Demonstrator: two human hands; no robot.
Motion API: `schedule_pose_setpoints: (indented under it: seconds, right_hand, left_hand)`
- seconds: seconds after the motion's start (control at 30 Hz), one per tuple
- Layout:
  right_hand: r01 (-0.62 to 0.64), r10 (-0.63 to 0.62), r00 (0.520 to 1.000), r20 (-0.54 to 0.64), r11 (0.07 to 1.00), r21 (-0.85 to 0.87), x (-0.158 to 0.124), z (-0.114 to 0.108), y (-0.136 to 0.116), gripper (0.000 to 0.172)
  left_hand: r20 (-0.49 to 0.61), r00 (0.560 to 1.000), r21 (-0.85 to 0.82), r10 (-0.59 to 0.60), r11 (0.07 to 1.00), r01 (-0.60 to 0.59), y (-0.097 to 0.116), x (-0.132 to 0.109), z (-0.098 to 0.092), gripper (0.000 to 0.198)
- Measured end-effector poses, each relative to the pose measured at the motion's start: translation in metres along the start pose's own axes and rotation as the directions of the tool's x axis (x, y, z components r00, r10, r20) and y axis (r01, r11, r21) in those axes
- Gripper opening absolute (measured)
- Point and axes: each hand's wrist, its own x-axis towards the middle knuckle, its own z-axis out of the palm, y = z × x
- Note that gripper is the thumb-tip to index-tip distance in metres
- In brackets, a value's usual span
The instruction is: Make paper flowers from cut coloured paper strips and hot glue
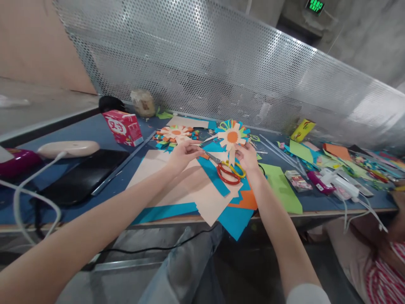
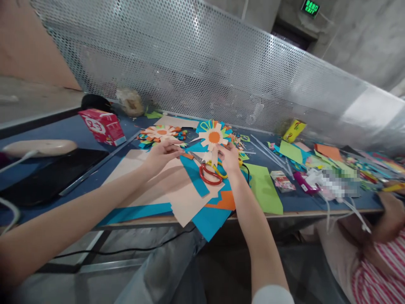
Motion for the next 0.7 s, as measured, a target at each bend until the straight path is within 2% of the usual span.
schedule_pose_setpoints:
  seconds: [0.17, 0.3, 0.53, 0.7]
  right_hand:
    - [0.004, -0.004, 1.0, -0.007, 1.0, 0.019, -0.0002, -0.0007, 0.0012, 0.027]
    - [-0.018, 0.018, 0.999, 0.03, 1.0, 0.007, -0.0006, 0.0004, 0.0034, 0.028]
    - [-0.064, 0.06, 0.996, 0.063, 0.996, 0.06, -0.0014, 0.0027, 0.0067, 0.032]
    - [-0.065, 0.058, 0.99, 0.132, 0.997, 0.052, -0.0035, 0.0039, 0.0067, 0.034]
  left_hand:
    - [0.025, 1.0, 0.008, 0.004, 1.0, -0.004, -0.0001, -0.0017, 0.0007, 0.054]
    - [0.052, 0.999, 0.015, -0.004, 1.0, 0.003, -0.0001, -0.0026, 0.0021, 0.051]
    - [0.003, 1.0, 0.029, 0.016, 0.999, -0.016, 0.0038, -0.0064, 0.0039, 0.044]
    - [0.073, 0.997, 0.064, 0.01, 0.998, -0.015, -0.0006, -0.0067, 0.0015, 0.045]
